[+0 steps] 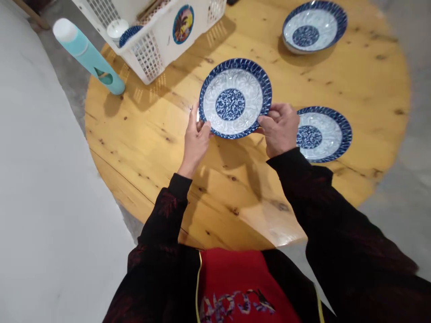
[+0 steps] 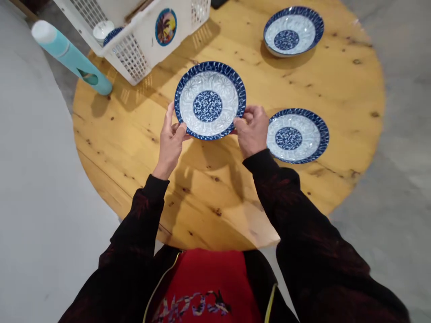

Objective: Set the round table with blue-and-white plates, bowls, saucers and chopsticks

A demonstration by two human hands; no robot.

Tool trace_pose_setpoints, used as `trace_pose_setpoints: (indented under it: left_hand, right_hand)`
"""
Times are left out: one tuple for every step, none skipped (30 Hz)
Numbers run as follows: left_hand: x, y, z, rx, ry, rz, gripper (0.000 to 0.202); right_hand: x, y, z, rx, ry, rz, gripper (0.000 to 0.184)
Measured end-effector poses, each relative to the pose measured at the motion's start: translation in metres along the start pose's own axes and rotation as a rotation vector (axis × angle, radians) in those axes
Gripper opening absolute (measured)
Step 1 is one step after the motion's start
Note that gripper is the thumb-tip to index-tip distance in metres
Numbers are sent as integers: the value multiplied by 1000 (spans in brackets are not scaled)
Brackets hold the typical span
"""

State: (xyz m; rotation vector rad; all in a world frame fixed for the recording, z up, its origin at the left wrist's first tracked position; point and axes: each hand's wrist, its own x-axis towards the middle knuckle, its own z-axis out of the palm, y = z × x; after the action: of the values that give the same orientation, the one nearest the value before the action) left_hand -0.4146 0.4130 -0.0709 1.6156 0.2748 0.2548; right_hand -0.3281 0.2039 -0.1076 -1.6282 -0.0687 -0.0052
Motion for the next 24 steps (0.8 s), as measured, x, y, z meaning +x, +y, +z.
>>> trace_pose_setpoints:
  left_hand:
    - [-12, 6, -3, -15, -14, -16, 63]
    - [-25, 11, -8, -22, -28, -34, 64]
    - [-40, 15, -14, -24, -43, -54, 65]
    - [-56, 16, -20, -24, -58, -78, 66]
    - [-73, 16, -27, -21, -70, -105, 67]
    - [-90, 15, -35, -16, -79, -136, 68]
    - [-107, 13, -42, -10, -84, -173, 68]
    - [-124, 10, -49, -3, -87, -215, 69]
    - [-140, 7, -56, 7, -90, -261, 70]
    - [-155, 4, -63, 11, -90, -305, 70]
    - [-169, 0, -69, 12, -85, -342, 71]
    - [-181, -3, -74, 14, -80, -369, 71]
    - [-191, -6, -79, 14, -77, -389, 71]
    - [-199, -9, -84, 14, -75, -401, 71]
    - [-205, -12, -88, 14, -78, -406, 70]
    - [-209, -15, -91, 14, -83, -407, 70]
    - [-211, -19, -94, 13, -91, -404, 71]
    - [-212, -23, -97, 10, -102, -399, 71]
    - [-212, -27, -99, 8, -115, -389, 71]
    - [-211, -32, -101, 8, -127, -373, 70]
    - [-209, -37, -102, 11, -138, -351, 69]
    - [-207, -42, -103, 19, -147, -326, 68]
    - [-204, -47, -103, 31, -155, -299, 66]
    - [-200, -51, -104, 46, -160, -276, 64]
  right_hand:
    - [-15, -7, -1, 23, 10, 16, 27]
    - [-33, -14, -3, 43, 14, 34, 28]
    - [-52, -19, -4, 60, 13, 58, 29]
    - [-73, -22, -5, 76, 8, 90, 30]
    - [-95, -24, -6, 92, 0, 131, 32]
    - [-118, -25, -6, 107, -10, 181, 34]
    - [-140, -24, -5, 121, -16, 239, 35]
    - [-162, -23, -4, 131, -17, 299, 36]
    - [-183, -20, -2, 136, -9, 353, 37]
    - [-202, -18, 1, 133, 5, 394, 36]
    - [-220, -15, 5, 123, 13, 424, 36]
    - [-236, -12, 9, 114, 21, 446, 36]
    - [-250, -9, 13, 110, 30, 466, 36]
    - [-262, -7, 18, 113, 41, 482, 37]
    - [-271, -4, 22, 123, 57, 496, 37]
    - [-279, -2, 26, 138, 78, 505, 38]
    - [-284, 0, 30, 152, 100, 508, 38]
    - [-288, 2, 34, 164, 120, 505, 39]
    - [-291, 3, 37, 172, 139, 498, 39]
    - [-292, 5, 39, 177, 155, 491, 39]
    - [-293, 6, 41, 182, 168, 487, 39]
    - [-292, 7, 43, 187, 179, 484, 39]
    - [-292, 8, 44, 192, 190, 484, 39]
    - [-291, 9, 46, 197, 201, 486, 40]
